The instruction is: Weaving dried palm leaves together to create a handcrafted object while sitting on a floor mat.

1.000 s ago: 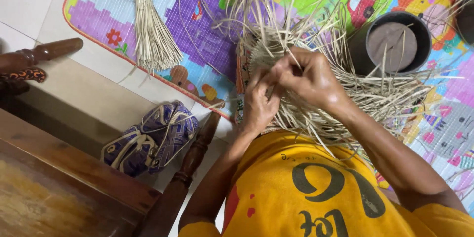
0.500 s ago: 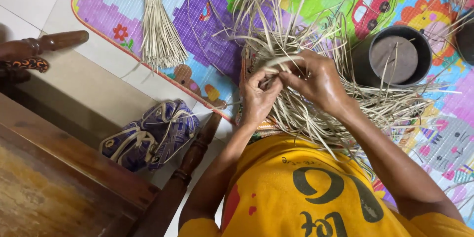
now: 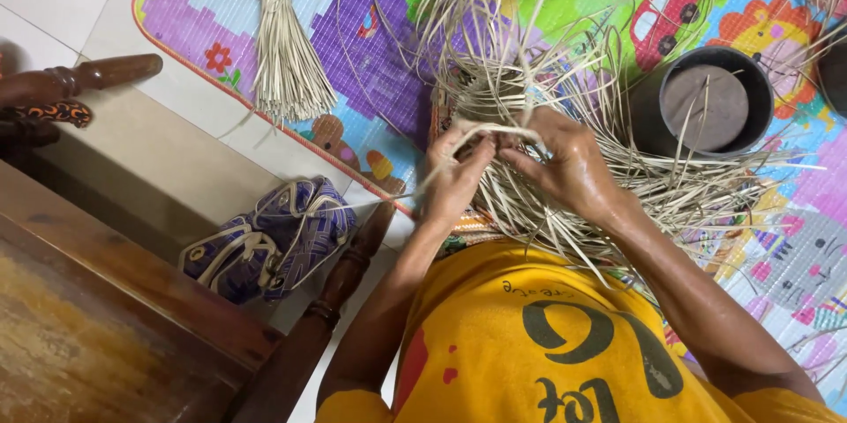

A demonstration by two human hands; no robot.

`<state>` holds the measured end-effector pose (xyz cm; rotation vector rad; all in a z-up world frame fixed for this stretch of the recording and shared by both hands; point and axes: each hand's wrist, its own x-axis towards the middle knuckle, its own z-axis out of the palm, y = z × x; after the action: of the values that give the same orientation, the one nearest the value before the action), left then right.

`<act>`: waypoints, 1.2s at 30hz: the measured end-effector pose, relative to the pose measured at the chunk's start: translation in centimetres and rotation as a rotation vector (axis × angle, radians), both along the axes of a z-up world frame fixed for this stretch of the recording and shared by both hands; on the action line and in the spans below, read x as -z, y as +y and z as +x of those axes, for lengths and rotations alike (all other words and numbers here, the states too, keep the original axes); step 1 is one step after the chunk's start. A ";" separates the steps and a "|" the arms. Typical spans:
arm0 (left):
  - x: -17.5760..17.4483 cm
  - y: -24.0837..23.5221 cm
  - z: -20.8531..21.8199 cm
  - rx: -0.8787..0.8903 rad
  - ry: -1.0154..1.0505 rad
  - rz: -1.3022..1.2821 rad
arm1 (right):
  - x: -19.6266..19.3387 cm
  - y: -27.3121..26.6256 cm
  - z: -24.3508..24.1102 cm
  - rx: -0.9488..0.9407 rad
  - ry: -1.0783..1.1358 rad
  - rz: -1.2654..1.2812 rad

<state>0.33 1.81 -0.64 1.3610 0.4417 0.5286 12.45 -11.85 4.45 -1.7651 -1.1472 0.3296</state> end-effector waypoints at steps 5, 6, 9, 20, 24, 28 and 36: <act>-2.2 -0.1 -0.7 0.016 0.082 -0.045 | -1.4 -0.4 -0.4 -0.086 0.024 0.042; -2.4 0.0 -0.7 0.041 0.124 -0.017 | -2.3 -0.3 -0.5 -0.117 0.064 0.057; -3.0 -0.1 0.2 -0.007 0.124 -0.004 | -6.9 -1.6 0.1 -0.137 0.267 0.193; -1.8 -1.2 -0.3 0.046 0.090 -0.133 | -1.6 -2.9 -0.5 0.059 0.071 -0.495; -1.6 -1.1 -0.1 0.040 0.083 -0.138 | -1.0 -3.1 -0.8 0.135 -0.052 -0.505; -1.4 -1.0 0.2 0.031 0.056 -0.135 | 0.4 -2.8 -0.4 0.223 -0.213 -0.420; -2.4 -0.7 0.3 0.051 0.030 -0.149 | -1.3 -2.5 -1.2 0.095 0.083 -0.321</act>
<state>0.58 1.09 1.71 1.2344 0.4607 0.4257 11.26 -14.34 5.72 -2.0566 -0.9884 0.5492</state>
